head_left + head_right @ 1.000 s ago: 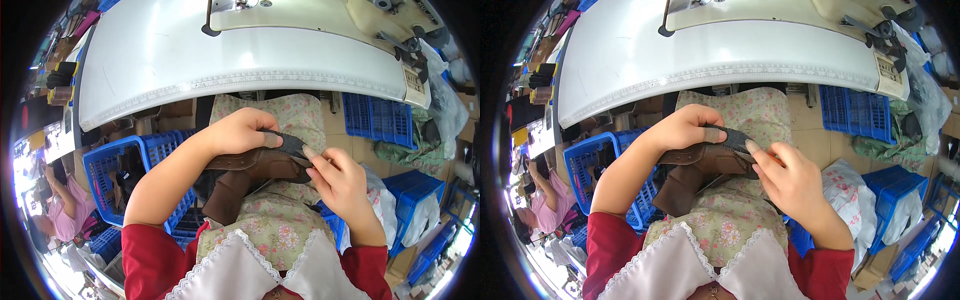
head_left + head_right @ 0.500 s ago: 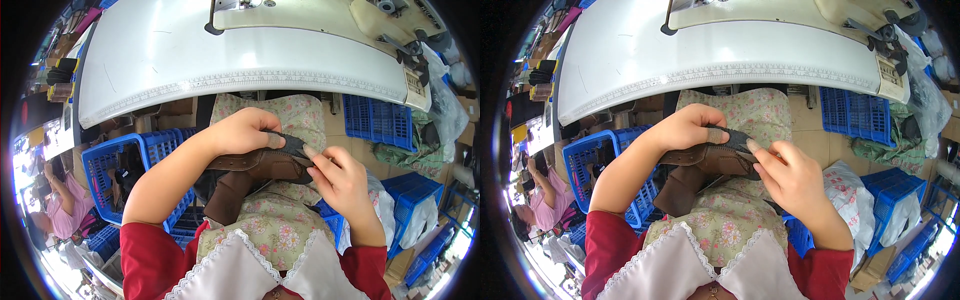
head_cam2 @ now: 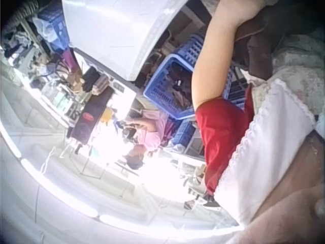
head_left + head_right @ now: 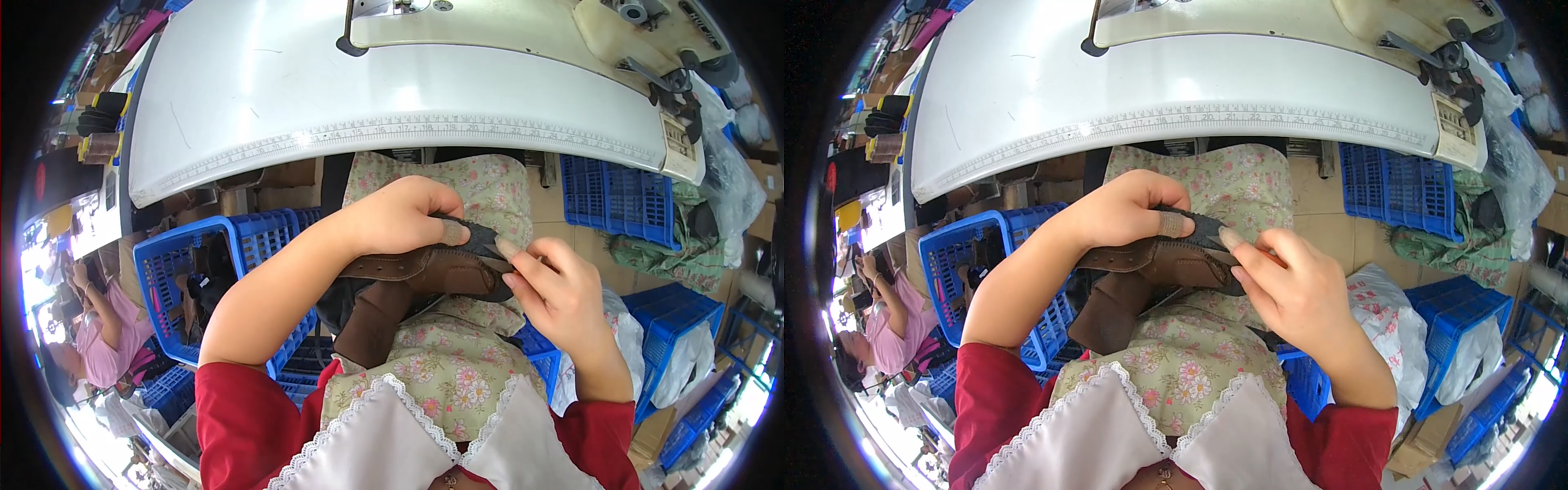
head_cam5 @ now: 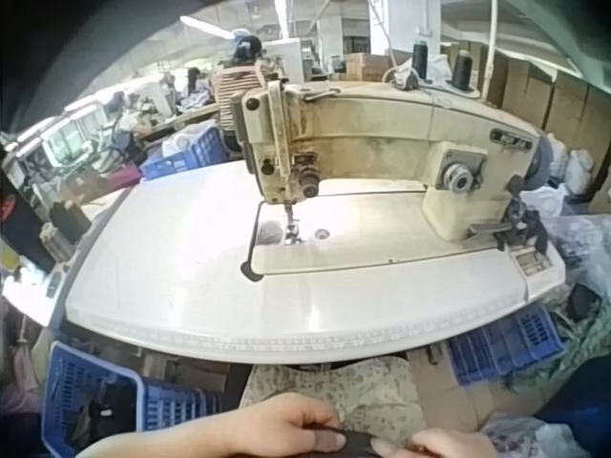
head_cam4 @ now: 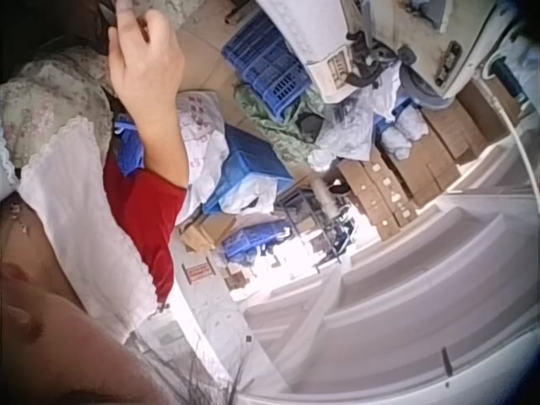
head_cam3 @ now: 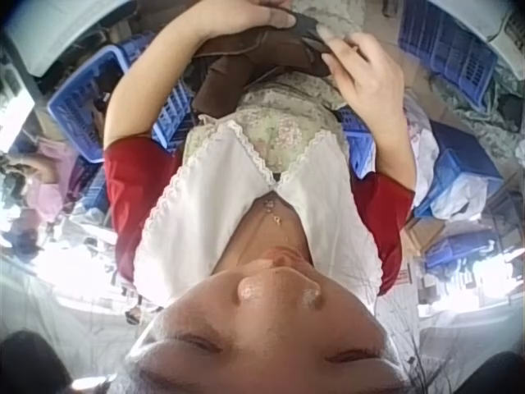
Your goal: Sewing and trimming leather components of a shoe upper using an industrial sewing machine and snips.
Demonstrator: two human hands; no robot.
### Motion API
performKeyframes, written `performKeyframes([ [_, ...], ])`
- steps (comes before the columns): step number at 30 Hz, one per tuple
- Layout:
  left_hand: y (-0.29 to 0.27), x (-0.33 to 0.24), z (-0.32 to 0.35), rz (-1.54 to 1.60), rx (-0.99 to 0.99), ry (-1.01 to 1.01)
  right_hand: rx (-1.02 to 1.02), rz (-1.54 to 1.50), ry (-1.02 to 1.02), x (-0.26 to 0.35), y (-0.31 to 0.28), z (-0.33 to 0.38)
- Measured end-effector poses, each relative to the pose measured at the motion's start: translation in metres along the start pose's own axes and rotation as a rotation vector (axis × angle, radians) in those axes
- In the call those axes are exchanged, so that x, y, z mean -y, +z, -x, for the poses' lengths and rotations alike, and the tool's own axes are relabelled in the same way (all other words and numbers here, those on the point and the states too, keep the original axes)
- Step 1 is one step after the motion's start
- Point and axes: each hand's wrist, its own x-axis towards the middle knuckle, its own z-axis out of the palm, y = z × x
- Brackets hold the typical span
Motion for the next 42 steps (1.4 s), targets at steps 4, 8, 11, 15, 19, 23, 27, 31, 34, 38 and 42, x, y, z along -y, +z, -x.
performKeyframes([
  [4, 0.000, -0.001, 0.001, 0.012, -0.002, -0.008, -0.020, -0.037, -0.046, -0.006, 0.004, -0.002],
  [8, 0.001, 0.001, 0.001, 0.025, 0.008, 0.009, -0.033, -0.033, -0.077, -0.008, 0.005, -0.001],
  [11, 0.002, 0.000, -0.001, 0.029, 0.022, 0.012, -0.039, 0.059, -0.136, -0.007, 0.004, -0.003],
  [15, 0.003, 0.001, -0.002, 0.020, 0.028, 0.001, 0.005, 0.174, -0.223, -0.008, 0.000, -0.005],
  [19, 0.004, 0.003, -0.003, 0.037, 0.025, 0.007, 0.071, 0.207, -0.244, -0.005, -0.001, -0.006],
  [23, 0.004, 0.002, -0.004, 0.018, 0.015, 0.012, 0.077, 0.179, -0.219, -0.008, -0.001, -0.004],
  [27, 0.003, 0.004, -0.003, 0.021, 0.009, 0.005, 0.001, -0.006, -0.116, -0.015, -0.004, 0.003],
  [31, 0.004, 0.001, -0.003, 0.022, 0.005, 0.000, -0.003, 0.003, -0.101, -0.011, -0.005, 0.001],
  [34, 0.004, -0.001, -0.003, 0.019, 0.015, -0.032, 0.010, 0.016, -0.106, -0.008, -0.006, -0.001],
  [38, 0.004, 0.000, -0.004, -0.013, 0.016, -0.013, 0.040, 0.022, -0.099, -0.004, -0.010, -0.003],
  [42, 0.007, -0.002, -0.002, 0.019, 0.005, 0.001, 0.035, 0.010, -0.106, -0.004, -0.008, -0.005],
])
